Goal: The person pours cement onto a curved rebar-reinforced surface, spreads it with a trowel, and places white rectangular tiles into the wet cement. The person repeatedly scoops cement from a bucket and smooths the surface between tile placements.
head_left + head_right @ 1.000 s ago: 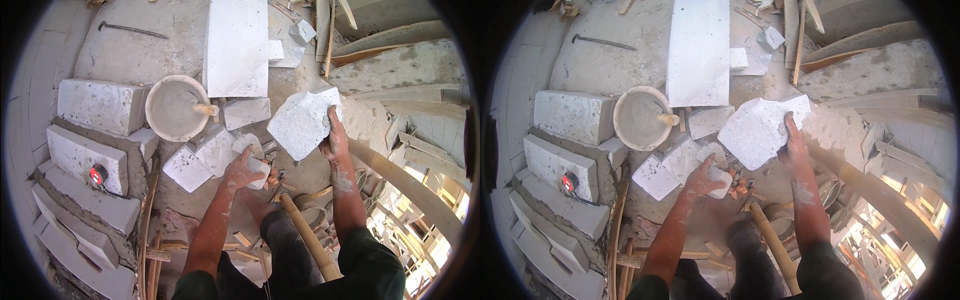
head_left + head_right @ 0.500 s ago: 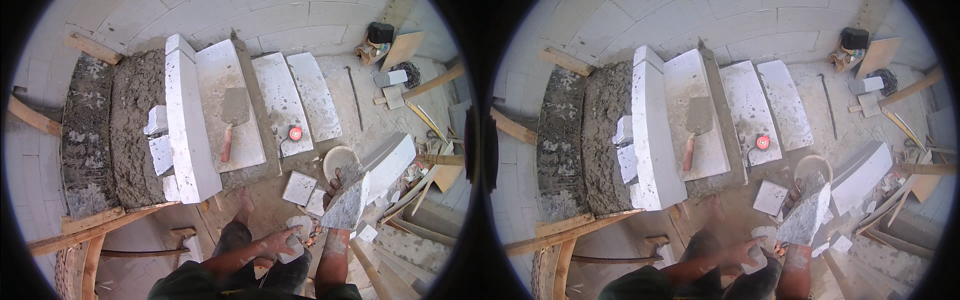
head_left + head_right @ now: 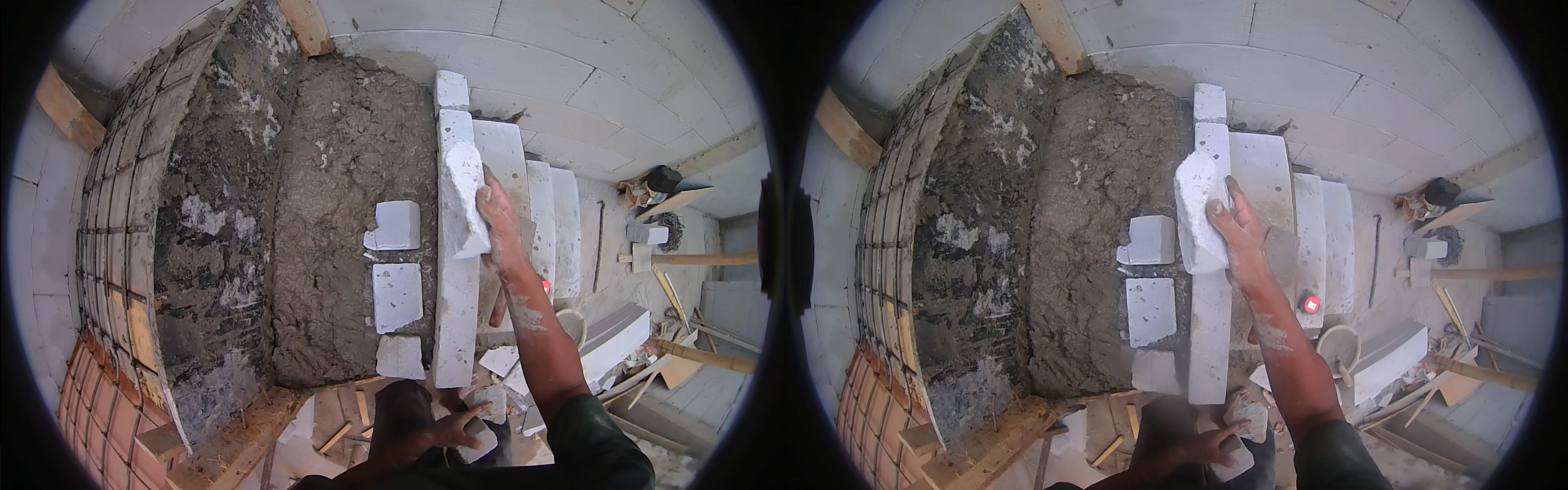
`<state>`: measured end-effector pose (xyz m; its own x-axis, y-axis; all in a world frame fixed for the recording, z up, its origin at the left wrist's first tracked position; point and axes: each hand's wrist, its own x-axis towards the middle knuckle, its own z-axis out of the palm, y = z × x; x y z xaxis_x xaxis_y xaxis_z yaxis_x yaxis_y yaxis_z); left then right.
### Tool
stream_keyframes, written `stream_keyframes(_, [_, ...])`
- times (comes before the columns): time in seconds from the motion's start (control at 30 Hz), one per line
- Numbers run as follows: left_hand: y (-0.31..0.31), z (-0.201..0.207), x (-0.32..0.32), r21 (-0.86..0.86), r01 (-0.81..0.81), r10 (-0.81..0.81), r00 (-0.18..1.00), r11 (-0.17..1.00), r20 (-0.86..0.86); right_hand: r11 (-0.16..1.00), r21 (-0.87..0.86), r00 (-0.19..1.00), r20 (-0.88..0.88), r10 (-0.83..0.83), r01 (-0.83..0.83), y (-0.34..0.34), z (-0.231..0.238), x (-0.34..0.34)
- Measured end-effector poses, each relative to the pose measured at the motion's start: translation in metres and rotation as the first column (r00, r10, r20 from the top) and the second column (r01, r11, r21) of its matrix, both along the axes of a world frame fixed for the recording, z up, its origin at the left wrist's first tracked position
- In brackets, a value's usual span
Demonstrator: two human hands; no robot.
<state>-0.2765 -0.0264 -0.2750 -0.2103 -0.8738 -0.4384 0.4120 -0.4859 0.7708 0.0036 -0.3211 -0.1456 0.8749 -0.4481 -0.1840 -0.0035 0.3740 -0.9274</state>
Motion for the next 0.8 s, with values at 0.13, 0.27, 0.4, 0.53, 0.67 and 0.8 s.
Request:
stream_keyframes(0.13, [0.008,0.003,0.011,-0.088,-0.094,0.100,0.993,0.992,0.058,0.716,-0.693,0.960,-0.247,-0.128,-0.083,-0.003,-0.026,0.099])
stream_keyframes(0.27, [0.010,0.010,0.031,-0.064,-0.095,0.100,0.992,0.993,0.073,0.460,-0.881,0.971,-0.193,-0.139,-0.109,-0.008,-0.035,0.119])
stream_keyframes(0.4, [0.008,0.008,0.038,-0.096,-0.139,0.146,0.987,0.986,0.071,0.512,-0.797,0.936,-0.348,0.047,-0.322,-0.012,-0.064,0.128])
stream_keyframes(0.53, [-0.001,0.022,0.049,-0.069,-0.083,0.082,0.996,0.994,-0.024,0.183,-0.851,0.867,-0.497,0.016,-0.492,0.019,-0.085,0.145])
stream_keyframes(0.67, [-0.008,0.043,0.057,-0.013,-0.006,0.006,1.000,1.000,-0.020,0.343,-0.817,0.880,-0.468,0.077,-0.464,0.023,-0.091,0.187])
stream_keyframes(0.8, [-0.012,0.042,0.049,-0.050,-0.035,0.035,0.999,0.998,-0.008,0.315,-0.874,0.917,-0.399,-0.033,-0.369,0.035,-0.112,0.173])
